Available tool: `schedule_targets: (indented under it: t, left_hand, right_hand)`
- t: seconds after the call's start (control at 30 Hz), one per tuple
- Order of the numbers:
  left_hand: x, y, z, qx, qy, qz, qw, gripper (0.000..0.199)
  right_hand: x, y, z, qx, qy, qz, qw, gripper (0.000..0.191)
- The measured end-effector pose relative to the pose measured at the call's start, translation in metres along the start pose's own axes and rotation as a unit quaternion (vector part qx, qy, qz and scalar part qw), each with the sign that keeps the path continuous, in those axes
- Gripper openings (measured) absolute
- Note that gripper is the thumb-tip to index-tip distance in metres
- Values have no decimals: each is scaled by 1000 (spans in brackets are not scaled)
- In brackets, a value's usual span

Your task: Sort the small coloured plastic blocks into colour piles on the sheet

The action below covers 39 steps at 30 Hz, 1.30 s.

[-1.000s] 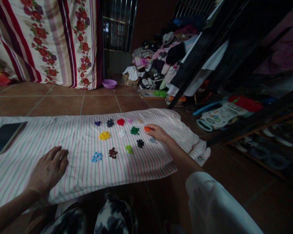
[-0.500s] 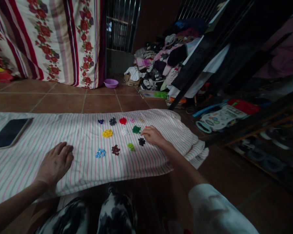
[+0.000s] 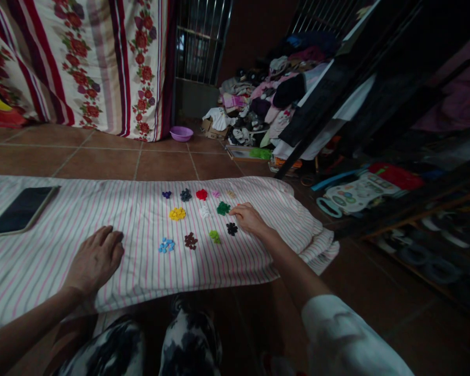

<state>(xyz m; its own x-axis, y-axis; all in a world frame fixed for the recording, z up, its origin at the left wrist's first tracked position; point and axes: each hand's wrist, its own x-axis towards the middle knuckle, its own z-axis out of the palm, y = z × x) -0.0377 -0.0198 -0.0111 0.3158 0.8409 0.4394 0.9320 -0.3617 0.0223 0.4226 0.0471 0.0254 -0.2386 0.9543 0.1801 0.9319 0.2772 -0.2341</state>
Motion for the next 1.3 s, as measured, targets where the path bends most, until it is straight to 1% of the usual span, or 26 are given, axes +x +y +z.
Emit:
schedule_targets:
  t: [0.1, 0.2, 0.3, 0.43, 0.6, 0.73, 0.8, 0.87, 0.97, 1.03, 1.1, 1.13, 1.2, 1.27, 1.3]
  left_hand:
    - [0, 1, 0, -5, 1, -2, 1000, 35]
    - [0, 1, 0, -4, 3, 2, 1000, 33]
    - [1, 1, -1, 2, 6, 9, 1000, 32]
    - [1, 2, -2, 27, 12, 11, 1000, 34]
    - [1, 2, -2, 22, 5, 17, 1000, 34]
    - [0, 0, 0, 19, 6, 11, 1000, 33]
    - [0, 1, 1, 17, 11, 5, 1000, 32]
    - [1, 2, 1, 9, 18, 0, 1000, 32]
    - [1, 5, -1, -15, 41, -4, 999, 30]
    - [-1, 7, -3, -32, 62, -4, 998, 29]
    - [-4, 8, -6, -48, 80, -7, 996, 26]
    - [-7, 8, -7, -60, 83, -9, 995, 25]
    - [-12, 9, -10, -95, 75, -6, 993, 23]
    - [-16, 12, -17, -145, 42, -4, 989, 22]
    - [-18, 17, -23, -174, 20, -17, 984, 21]
  right_hand:
    - [2, 0, -5, -12, 8, 35, 999, 34]
    - [7, -3, -6, -35, 16, 49, 998, 35]
    - [13, -6, -3, -52, 26, 65, 996, 38]
    - [18, -9, 5, -33, 31, 94, 995, 41]
    - [17, -5, 6, -8, 56, 87, 995, 39]
    - [10, -5, -2, -10, 95, 96, 991, 35]
    - [4, -10, -7, -2, 114, 83, 990, 33]
    - [-7, -21, -11, 14, 138, 55, 989, 34]
    - [-33, -49, -7, 52, 181, 12, 982, 36]
    - [-57, -72, 2, 81, 206, -13, 975, 34]
    - [-84, -95, 15, 95, 227, -12, 969, 35]
    - [-98, -107, 22, 102, 226, -18, 968, 34]
    - [-126, -127, 35, 128, 204, -31, 970, 31]
    - [-148, -144, 42, 153, 200, -12, 968, 31]
    - [-157, -151, 43, 164, 198, -5, 966, 31]
